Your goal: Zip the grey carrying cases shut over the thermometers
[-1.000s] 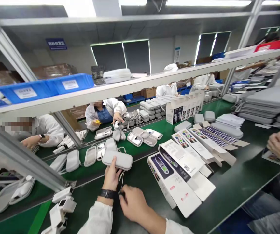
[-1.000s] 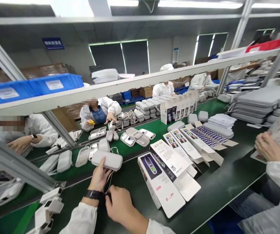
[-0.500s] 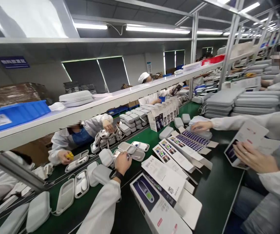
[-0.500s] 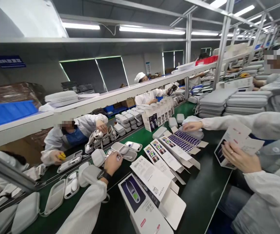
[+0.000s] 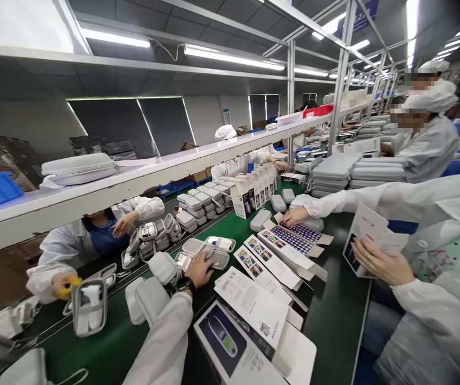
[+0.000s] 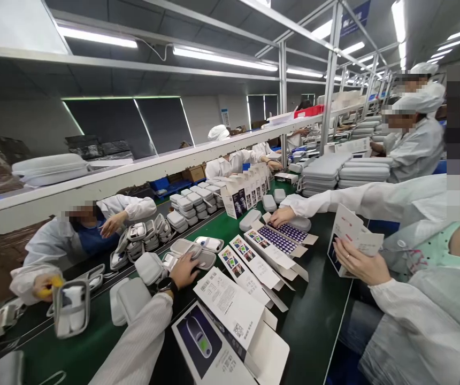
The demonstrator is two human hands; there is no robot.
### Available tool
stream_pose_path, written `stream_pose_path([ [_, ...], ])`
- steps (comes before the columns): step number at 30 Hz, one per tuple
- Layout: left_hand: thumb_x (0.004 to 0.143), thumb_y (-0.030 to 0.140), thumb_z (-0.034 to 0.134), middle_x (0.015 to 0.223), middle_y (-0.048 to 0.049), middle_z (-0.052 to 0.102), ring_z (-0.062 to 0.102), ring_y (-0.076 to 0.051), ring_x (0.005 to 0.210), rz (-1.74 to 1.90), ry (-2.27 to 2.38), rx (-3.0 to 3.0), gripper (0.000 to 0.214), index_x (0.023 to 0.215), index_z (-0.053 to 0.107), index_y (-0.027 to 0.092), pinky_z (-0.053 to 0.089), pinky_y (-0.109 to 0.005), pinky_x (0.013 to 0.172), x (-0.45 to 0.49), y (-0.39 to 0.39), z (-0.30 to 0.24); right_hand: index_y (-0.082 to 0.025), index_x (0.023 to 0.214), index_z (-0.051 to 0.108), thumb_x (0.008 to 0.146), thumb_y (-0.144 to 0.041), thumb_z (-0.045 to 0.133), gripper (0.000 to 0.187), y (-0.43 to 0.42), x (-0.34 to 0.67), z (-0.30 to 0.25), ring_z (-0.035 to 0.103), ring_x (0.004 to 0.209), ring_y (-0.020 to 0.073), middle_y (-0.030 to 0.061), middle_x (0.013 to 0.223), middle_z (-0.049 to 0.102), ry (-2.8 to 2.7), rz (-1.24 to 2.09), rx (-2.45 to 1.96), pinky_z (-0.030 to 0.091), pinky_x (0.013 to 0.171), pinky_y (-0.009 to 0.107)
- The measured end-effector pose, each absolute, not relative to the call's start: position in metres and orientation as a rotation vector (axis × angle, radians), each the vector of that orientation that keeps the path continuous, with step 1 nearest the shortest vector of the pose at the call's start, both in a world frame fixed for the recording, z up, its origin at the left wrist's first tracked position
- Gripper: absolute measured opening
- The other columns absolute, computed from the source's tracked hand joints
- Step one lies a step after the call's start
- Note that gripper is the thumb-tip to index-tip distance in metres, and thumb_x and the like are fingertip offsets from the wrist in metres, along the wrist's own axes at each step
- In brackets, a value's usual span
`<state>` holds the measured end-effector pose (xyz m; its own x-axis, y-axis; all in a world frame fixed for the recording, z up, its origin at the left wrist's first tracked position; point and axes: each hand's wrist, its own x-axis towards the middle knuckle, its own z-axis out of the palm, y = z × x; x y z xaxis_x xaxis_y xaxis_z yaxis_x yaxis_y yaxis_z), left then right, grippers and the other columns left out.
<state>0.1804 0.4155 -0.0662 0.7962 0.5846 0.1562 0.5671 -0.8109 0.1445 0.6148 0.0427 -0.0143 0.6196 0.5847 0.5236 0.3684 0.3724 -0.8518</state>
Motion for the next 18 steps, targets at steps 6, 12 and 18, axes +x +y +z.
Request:
stream_pose_path([
  [6, 0.095, 0.039, 0.062, 0.119, -0.0085, 0.067, 0.061, -0.025, 0.112, 0.509, 0.904, 2.863, 0.026, 0.109, 0.067, 0.018, 0.045, -0.052, 0.102, 0.198, 0.428, -0.073, -0.03, 0.097, 0.081, 0.083, -0.025, 0.073, 0.017, 0.047, 0.646, -0.023, 0.074, 0.088, 0.0245, 0.0024, 0.091, 0.08, -1.195, 0.396, -1.132, 0.058, 0.062, 0.028],
  [12, 0.096, 0.036, 0.06, 0.108, -0.0064, 0.066, 0.064, -0.021, 0.097, 1.084, 1.005, 2.662, 0.022, 0.103, 0.065, 0.017, 0.053, -0.042, 0.087, 0.214, 0.451, -0.034, -0.014, 0.107, 0.078, 0.093, -0.023, 0.063, 0.023, 0.051, 0.636, -0.008, 0.075, 0.079, 0.0161, 0.0108, 0.091, 0.077, -1.34, 0.488, -1.001, 0.051, 0.051, 0.02],
  [18, 0.096, 0.035, 0.056, 0.085, -0.0027, 0.063, 0.062, -0.018, 0.081, 1.469, 0.996, 2.464, 0.02, 0.093, 0.063, 0.017, 0.052, -0.034, 0.077, 0.192, 0.444, 0.054, -0.025, 0.083, 0.076, 0.087, -0.017, 0.064, 0.015, 0.051, 0.587, 0.042, 0.076, 0.072, 0.0118, -0.0032, 0.085, 0.077, -0.923, 0.698, -0.727, 0.039, 0.041, 0.008],
])
